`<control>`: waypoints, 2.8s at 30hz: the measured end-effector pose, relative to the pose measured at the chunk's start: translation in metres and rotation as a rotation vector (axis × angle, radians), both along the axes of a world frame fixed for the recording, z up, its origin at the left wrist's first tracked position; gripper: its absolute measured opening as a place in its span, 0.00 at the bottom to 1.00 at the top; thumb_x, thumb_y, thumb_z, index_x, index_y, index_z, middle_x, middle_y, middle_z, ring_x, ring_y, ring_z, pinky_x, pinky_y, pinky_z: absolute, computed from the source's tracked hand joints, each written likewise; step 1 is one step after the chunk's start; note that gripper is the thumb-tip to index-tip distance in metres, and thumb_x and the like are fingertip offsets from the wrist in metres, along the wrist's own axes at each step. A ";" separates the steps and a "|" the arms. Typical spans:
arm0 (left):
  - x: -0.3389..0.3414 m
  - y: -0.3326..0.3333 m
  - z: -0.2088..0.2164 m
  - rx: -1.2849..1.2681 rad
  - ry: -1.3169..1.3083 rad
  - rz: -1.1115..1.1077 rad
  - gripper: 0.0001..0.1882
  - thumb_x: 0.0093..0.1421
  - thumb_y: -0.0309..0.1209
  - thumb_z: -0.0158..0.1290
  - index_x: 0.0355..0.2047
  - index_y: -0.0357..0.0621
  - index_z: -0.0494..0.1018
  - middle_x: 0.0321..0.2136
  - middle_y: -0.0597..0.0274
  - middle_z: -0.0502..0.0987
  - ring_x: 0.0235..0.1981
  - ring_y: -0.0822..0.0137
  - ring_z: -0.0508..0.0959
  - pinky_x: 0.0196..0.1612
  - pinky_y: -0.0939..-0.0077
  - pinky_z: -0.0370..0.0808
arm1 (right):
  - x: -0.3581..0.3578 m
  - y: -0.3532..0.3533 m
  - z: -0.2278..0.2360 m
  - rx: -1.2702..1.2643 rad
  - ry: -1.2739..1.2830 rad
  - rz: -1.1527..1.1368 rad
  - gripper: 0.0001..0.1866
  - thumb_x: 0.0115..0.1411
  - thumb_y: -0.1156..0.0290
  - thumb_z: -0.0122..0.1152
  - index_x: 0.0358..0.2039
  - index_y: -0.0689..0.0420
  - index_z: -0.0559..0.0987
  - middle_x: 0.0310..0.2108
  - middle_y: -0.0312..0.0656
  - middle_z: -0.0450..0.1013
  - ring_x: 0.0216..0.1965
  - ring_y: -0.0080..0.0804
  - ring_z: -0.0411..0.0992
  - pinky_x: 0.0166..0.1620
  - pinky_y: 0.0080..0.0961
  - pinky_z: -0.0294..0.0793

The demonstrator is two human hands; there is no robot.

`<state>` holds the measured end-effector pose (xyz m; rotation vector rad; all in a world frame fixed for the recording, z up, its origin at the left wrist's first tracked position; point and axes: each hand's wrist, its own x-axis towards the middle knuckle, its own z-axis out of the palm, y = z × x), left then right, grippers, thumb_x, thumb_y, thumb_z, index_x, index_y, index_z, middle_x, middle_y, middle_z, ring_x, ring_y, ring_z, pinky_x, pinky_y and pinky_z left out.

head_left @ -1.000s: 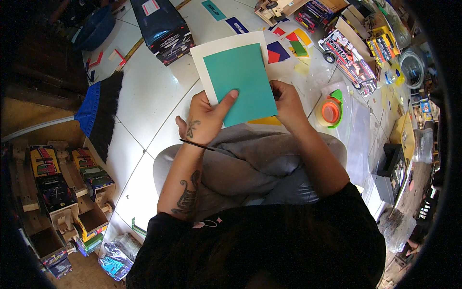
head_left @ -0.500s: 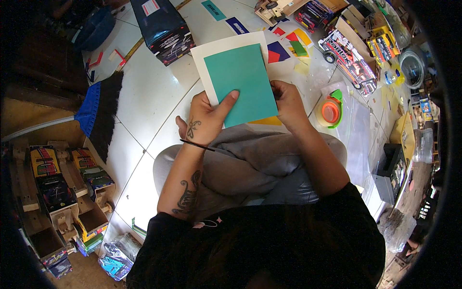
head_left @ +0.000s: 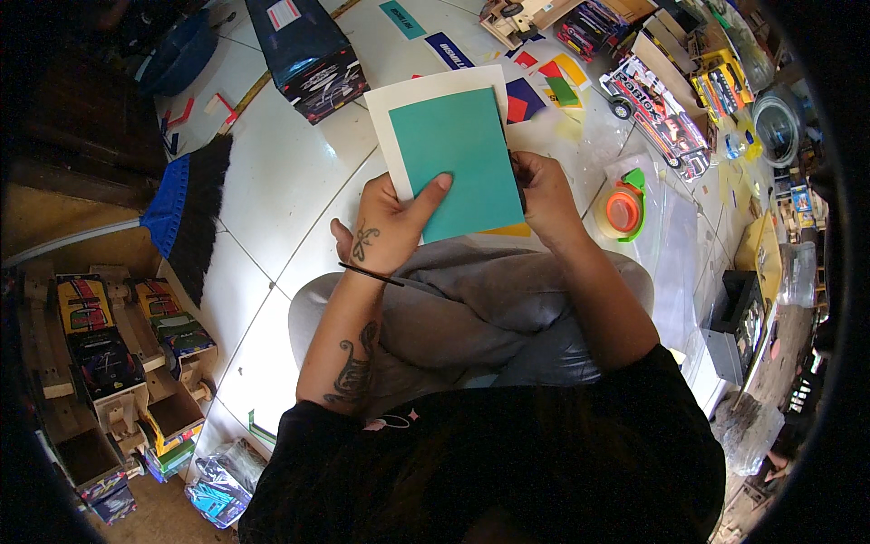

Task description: The person sits on the floor and uses scissors to cut a green sheet of paper into smaller pieces. They then place a black box into a clear plastic bag and seal it with tape.

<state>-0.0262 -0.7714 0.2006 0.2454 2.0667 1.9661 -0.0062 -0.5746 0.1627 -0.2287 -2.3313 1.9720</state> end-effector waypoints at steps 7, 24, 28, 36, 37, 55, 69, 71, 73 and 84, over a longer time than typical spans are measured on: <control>0.000 0.000 -0.001 0.010 -0.003 0.010 0.15 0.55 0.36 0.55 0.33 0.33 0.74 0.24 0.59 0.77 0.23 0.75 0.76 0.27 0.82 0.73 | -0.004 0.001 0.009 0.120 0.022 0.073 0.13 0.43 0.67 0.67 0.20 0.61 0.72 0.15 0.37 0.68 0.19 0.25 0.64 0.25 0.21 0.64; -0.031 -0.035 0.005 0.044 -0.308 -0.155 0.23 0.56 0.46 0.51 0.41 0.38 0.72 0.30 0.51 0.77 0.32 0.66 0.78 0.40 0.77 0.74 | -0.002 0.011 0.026 -0.239 0.070 0.004 0.25 0.43 0.76 0.65 0.43 0.59 0.67 0.41 0.39 0.67 0.40 0.28 0.67 0.45 0.22 0.65; -0.026 -0.024 0.005 0.813 -0.368 -0.120 0.36 0.58 0.54 0.40 0.53 0.33 0.58 0.39 0.50 0.75 0.39 0.64 0.77 0.44 0.72 0.73 | -0.003 0.005 0.024 -0.380 0.198 -0.217 0.25 0.42 0.78 0.64 0.42 0.60 0.65 0.39 0.40 0.66 0.39 0.27 0.67 0.42 0.21 0.67; -0.020 -0.014 -0.012 -0.084 0.090 0.273 0.16 0.55 0.38 0.55 0.30 0.34 0.75 0.23 0.64 0.77 0.24 0.78 0.72 0.29 0.82 0.69 | 0.002 -0.004 0.023 -0.125 0.148 -0.193 0.23 0.44 0.75 0.67 0.39 0.60 0.66 0.34 0.38 0.69 0.31 0.23 0.70 0.32 0.17 0.69; -0.028 -0.021 -0.011 -0.047 0.138 0.307 0.15 0.54 0.37 0.55 0.30 0.34 0.75 0.23 0.63 0.77 0.23 0.78 0.72 0.27 0.82 0.69 | 0.001 -0.003 0.028 -0.072 0.112 -0.162 0.23 0.43 0.74 0.68 0.39 0.60 0.66 0.34 0.39 0.69 0.31 0.22 0.70 0.32 0.16 0.69; -0.035 -0.043 0.007 -0.034 0.233 0.468 0.16 0.53 0.37 0.57 0.28 0.33 0.74 0.20 0.62 0.76 0.18 0.77 0.72 0.20 0.85 0.68 | 0.008 -0.008 0.024 0.083 -0.375 0.474 0.21 0.44 0.56 0.68 0.27 0.63 0.74 0.19 0.36 0.70 0.18 0.21 0.69 0.23 0.14 0.66; -0.028 -0.039 0.014 -0.091 0.211 0.437 0.16 0.53 0.39 0.57 0.24 0.35 0.73 0.12 0.64 0.72 0.10 0.78 0.67 0.11 0.86 0.61 | 0.009 -0.013 0.032 0.097 -0.363 0.350 0.23 0.41 0.54 0.70 0.26 0.61 0.75 0.16 0.35 0.69 0.16 0.17 0.66 0.20 0.13 0.63; -0.027 -0.038 0.016 -0.104 0.222 0.427 0.17 0.53 0.40 0.58 0.24 0.35 0.73 0.12 0.65 0.71 0.09 0.78 0.67 0.10 0.86 0.61 | 0.009 -0.014 0.032 0.113 -0.357 0.339 0.24 0.41 0.53 0.70 0.26 0.61 0.75 0.16 0.34 0.69 0.16 0.17 0.66 0.20 0.13 0.63; -0.026 -0.038 0.017 -0.109 0.224 0.418 0.17 0.53 0.40 0.58 0.24 0.35 0.73 0.12 0.65 0.71 0.09 0.78 0.67 0.10 0.86 0.61 | 0.009 -0.014 0.031 0.141 -0.344 0.330 0.24 0.41 0.53 0.71 0.26 0.61 0.74 0.16 0.34 0.69 0.16 0.17 0.66 0.20 0.14 0.63; -0.026 -0.037 0.020 -0.125 0.203 0.412 0.17 0.53 0.41 0.58 0.23 0.35 0.73 0.12 0.65 0.71 0.09 0.79 0.67 0.10 0.86 0.61 | 0.009 -0.015 0.022 0.223 -0.185 0.251 0.28 0.35 0.47 0.72 0.18 0.61 0.74 0.14 0.35 0.67 0.17 0.21 0.63 0.22 0.18 0.62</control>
